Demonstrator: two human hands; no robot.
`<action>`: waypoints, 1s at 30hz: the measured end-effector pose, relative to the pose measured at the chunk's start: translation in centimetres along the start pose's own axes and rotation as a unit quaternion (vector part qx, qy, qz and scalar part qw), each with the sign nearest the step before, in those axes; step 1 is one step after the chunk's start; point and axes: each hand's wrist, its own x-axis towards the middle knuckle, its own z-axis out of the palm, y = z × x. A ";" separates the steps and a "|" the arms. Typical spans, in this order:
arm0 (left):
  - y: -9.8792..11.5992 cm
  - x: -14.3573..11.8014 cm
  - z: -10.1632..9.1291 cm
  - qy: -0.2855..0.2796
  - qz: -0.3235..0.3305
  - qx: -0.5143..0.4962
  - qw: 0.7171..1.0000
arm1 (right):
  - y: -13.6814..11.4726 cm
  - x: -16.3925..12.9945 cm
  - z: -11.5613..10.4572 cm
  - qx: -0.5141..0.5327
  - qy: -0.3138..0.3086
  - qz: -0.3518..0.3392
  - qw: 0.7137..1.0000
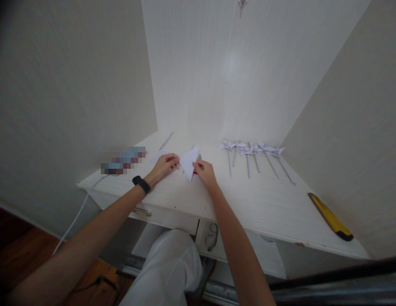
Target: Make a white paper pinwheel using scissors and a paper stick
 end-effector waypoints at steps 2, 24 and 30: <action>-0.1 0.0 0.0 -0.003 0.002 0.001 1.000 | -0.1 0.0 0.0 -0.001 0.003 0.005 1.000; 0.2 0.1 -0.2 0.024 -0.008 -0.045 0.999 | -0.1 0.0 0.1 0.020 -0.017 0.007 1.000; 0.6 0.0 -0.1 0.027 -0.016 -0.047 0.998 | -0.3 -0.1 0.0 0.009 -0.003 0.002 1.000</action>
